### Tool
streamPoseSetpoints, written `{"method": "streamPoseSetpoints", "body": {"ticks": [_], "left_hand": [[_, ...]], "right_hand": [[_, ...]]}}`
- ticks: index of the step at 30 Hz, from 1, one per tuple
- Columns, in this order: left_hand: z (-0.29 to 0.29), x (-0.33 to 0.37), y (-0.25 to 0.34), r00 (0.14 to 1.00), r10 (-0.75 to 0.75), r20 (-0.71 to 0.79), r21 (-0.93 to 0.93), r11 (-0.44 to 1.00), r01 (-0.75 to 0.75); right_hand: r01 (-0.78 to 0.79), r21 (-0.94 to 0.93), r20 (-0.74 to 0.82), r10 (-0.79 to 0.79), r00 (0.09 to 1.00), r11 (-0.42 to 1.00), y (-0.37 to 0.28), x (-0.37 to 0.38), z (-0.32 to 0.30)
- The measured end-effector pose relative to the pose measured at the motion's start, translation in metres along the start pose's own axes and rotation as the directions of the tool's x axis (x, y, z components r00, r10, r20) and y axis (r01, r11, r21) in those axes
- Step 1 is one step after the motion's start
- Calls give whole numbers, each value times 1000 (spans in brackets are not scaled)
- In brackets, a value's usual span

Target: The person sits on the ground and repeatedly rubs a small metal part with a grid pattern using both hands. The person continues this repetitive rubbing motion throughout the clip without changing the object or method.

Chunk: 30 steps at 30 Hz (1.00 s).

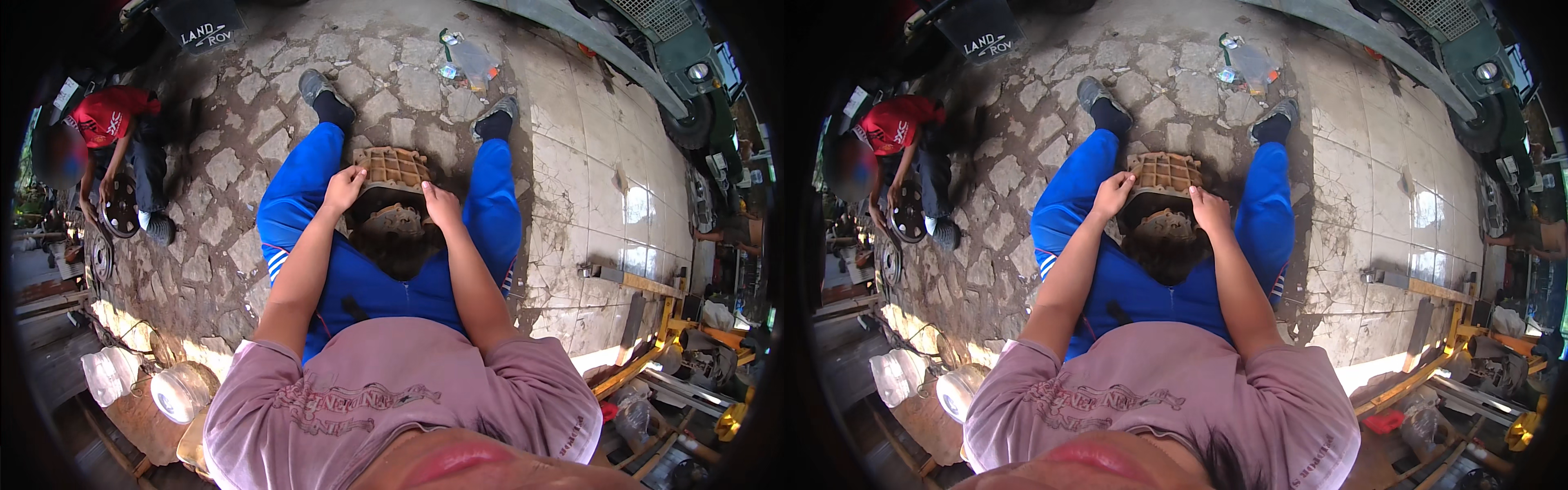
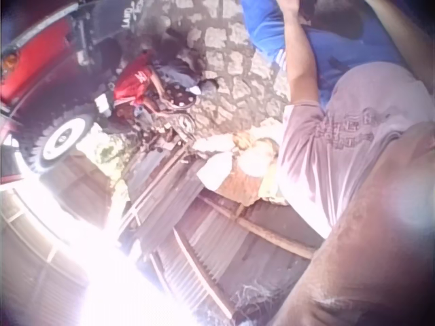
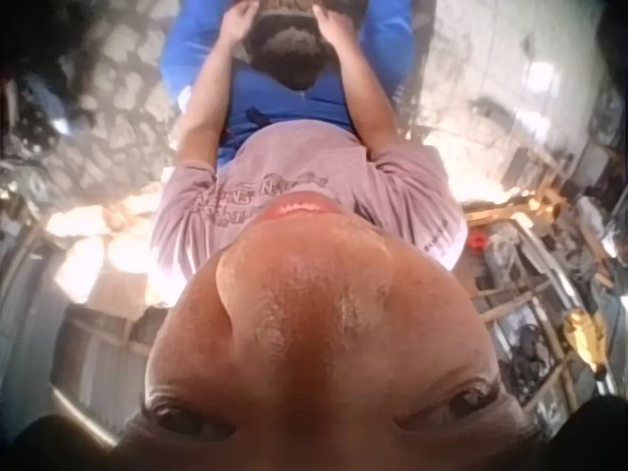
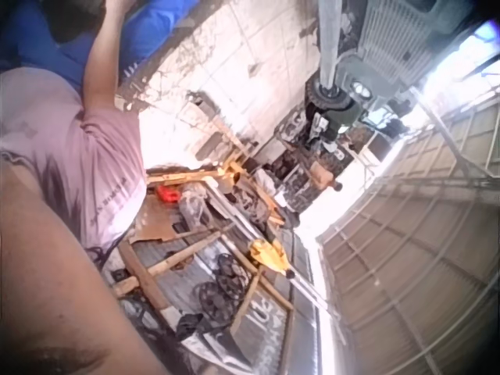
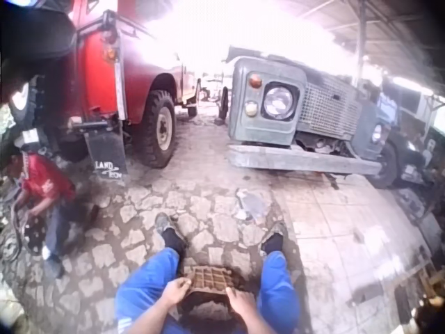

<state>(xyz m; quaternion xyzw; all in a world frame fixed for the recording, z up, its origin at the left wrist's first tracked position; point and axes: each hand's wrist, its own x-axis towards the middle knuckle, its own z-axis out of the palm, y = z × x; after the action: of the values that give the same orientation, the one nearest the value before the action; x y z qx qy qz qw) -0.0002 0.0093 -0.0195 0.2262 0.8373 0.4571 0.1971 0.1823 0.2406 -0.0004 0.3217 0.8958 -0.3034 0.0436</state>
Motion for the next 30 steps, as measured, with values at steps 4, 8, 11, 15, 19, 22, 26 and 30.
{"method": "streamPoseSetpoints", "body": {"ticks": [4,8,11,15,19,22,26,30], "left_hand": [[-7,9,10,995,-91,52,4,996,90],[-2,14,6,999,-21,-28,-18,1000,20],[-2,19,9,998,-53,-18,2,999,53],[-5,14,6,998,-53,16,-13,999,53],[-5,18,6,999,-40,31,-13,999,40],[-7,14,1,999,-40,22,-24,999,41],[-6,14,2,996,-87,36,-24,996,88],[-6,14,3,989,-133,64,-31,990,135]], "right_hand": [[-25,-55,122,32,992,998,-4,16,-10],[-5,-40,80,8,997,999,2,20,-12],[-22,20,71,21,997,1000,2,23,-12],[-22,-79,146,34,989,997,-5,15,-16],[-12,47,119,6,993,999,6,30,-4],[-39,-8,150,40,988,999,3,28,0],[-21,100,142,7,990,995,9,29,1],[-34,15,183,30,983,999,4,26,-9]]}}
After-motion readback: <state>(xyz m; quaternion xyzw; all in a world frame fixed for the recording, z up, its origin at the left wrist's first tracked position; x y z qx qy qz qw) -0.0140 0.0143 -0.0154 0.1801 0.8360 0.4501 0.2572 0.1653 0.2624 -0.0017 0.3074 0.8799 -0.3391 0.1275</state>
